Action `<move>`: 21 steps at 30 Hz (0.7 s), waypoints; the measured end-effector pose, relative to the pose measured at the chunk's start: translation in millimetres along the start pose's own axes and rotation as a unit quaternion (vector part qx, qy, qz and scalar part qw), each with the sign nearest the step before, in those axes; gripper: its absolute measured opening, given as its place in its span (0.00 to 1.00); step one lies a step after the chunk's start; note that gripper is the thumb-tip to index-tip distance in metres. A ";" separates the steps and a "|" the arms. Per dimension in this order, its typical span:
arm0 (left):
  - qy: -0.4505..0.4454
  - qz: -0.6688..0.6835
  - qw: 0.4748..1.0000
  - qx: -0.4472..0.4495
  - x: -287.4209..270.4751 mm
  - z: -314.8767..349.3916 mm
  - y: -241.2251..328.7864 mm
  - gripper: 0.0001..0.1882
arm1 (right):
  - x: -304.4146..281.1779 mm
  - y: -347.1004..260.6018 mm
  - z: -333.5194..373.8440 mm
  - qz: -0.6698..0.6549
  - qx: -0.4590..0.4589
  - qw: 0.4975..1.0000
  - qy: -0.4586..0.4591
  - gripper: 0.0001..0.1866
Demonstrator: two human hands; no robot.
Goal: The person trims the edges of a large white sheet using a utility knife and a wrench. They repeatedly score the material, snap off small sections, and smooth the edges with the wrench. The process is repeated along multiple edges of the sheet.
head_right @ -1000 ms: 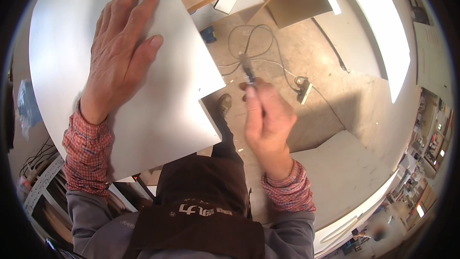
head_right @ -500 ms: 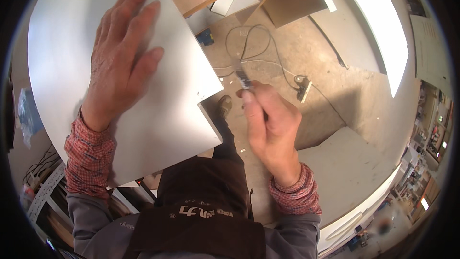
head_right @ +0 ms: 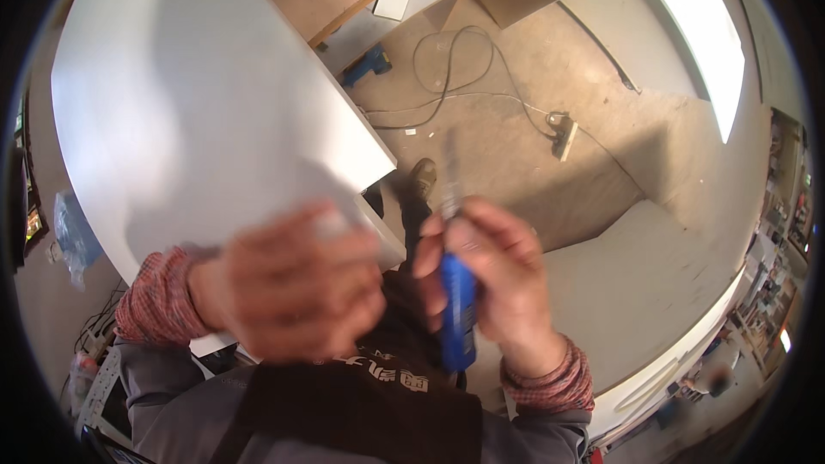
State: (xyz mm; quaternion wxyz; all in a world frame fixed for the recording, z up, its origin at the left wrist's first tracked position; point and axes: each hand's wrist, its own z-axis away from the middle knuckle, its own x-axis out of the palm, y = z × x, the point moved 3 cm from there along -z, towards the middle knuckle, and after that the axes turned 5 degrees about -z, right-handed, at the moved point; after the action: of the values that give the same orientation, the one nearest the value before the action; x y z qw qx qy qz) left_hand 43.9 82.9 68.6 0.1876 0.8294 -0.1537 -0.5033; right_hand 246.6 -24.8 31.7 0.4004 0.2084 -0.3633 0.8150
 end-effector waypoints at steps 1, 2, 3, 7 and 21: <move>0.005 -0.049 0.998 -0.043 -5.4 -4.9 -20.2 0.14 | 9.5 5.7 2.0 -0.020 0.026 0.999 -0.007 0.14; 0.011 -0.093 0.993 -0.075 -6.2 -7.2 -40.9 0.16 | 21.4 11.8 3.1 -0.039 0.052 0.998 -0.016 0.14; -0.013 -0.094 0.991 -0.098 -9.6 -9.0 -60.7 0.18 | 28.2 17.2 1.6 -0.051 0.069 0.996 -0.010 0.13; -0.072 -0.170 0.971 -0.150 -11.2 -5.7 -73.4 0.25 | 44.9 27.4 -5.6 -0.050 0.074 0.996 0.002 0.13; -0.077 -0.130 0.975 -0.161 -8.4 -13.6 -75.0 0.31 | 23.5 15.9 -3.6 -0.073 0.051 0.990 0.106 0.14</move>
State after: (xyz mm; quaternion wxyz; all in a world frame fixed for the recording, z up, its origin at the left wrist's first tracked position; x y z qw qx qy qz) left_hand 57.3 154.9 46.0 0.2393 0.7596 0.0243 -0.6043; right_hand 219.7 -16.8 37.5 0.4836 0.1673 -0.2605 0.8187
